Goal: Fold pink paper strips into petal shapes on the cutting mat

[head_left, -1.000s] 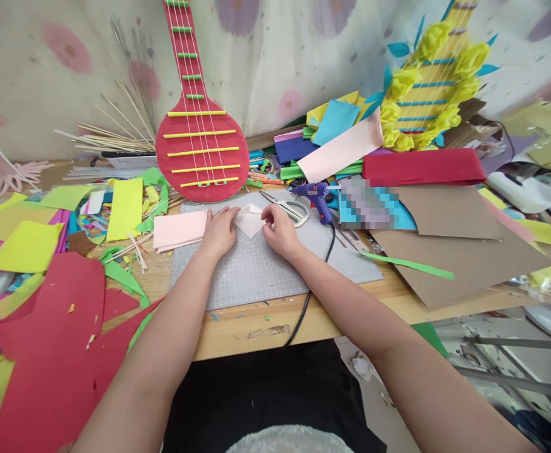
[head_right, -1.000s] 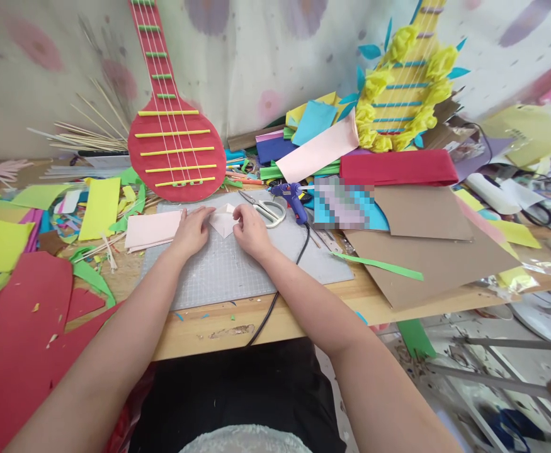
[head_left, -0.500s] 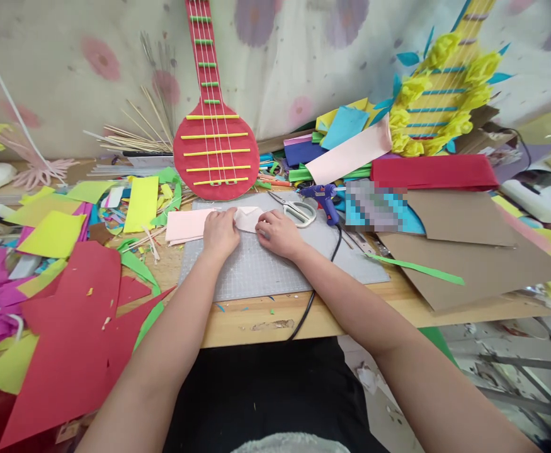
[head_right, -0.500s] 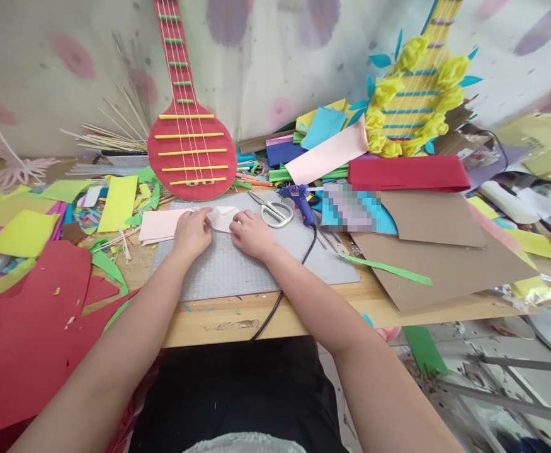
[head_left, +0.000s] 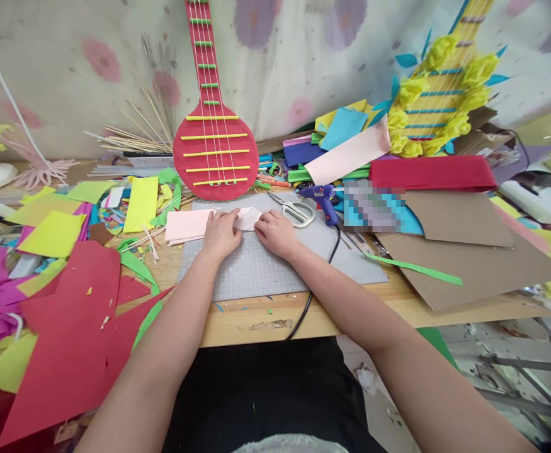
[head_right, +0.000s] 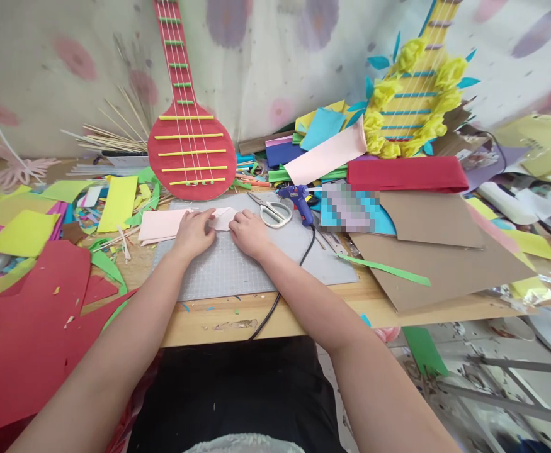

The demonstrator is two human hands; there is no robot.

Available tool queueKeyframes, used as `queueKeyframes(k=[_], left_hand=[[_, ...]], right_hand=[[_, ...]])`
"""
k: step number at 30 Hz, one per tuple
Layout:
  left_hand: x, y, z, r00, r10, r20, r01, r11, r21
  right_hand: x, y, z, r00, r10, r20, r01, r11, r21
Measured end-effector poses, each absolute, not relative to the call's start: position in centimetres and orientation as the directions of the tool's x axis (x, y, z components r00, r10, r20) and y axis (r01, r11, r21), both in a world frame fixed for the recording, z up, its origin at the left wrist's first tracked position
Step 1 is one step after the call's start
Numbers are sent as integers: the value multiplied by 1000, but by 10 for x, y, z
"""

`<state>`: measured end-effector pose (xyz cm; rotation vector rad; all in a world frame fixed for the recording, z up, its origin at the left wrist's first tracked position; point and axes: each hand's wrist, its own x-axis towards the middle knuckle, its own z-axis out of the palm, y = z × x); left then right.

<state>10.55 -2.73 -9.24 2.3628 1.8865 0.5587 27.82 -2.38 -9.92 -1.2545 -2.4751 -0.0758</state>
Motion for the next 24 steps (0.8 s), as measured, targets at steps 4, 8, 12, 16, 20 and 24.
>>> queueKeyframes(k=[4, 8, 12, 16, 20, 24], left_hand=[[107, -29, -91, 146, 957, 251, 940, -213, 265], [107, -27, -92, 145, 953, 266, 936, -219, 277], [107, -27, -91, 117, 953, 281, 938, -198, 283], [109, -27, -90, 122, 944, 306, 937, -211, 278], [113, -28, -91, 135, 944, 302, 934, -223, 278], [117, -29, -90, 141, 946, 291, 936, -223, 274]], right_hand=[[283, -19, -101, -482, 801, 356, 810, 562, -167], [287, -18, -101, -446, 818, 363, 812, 541, -220], [300, -24, -82, -460, 842, 283, 782, 535, -320], [351, -36, -45, -581, 809, -87, 718, 460, -522], [438, -48, -24, -264, 953, -147, 848, 157, -506], [515, -55, -30, 112, 992, -64, 917, -127, -377]])
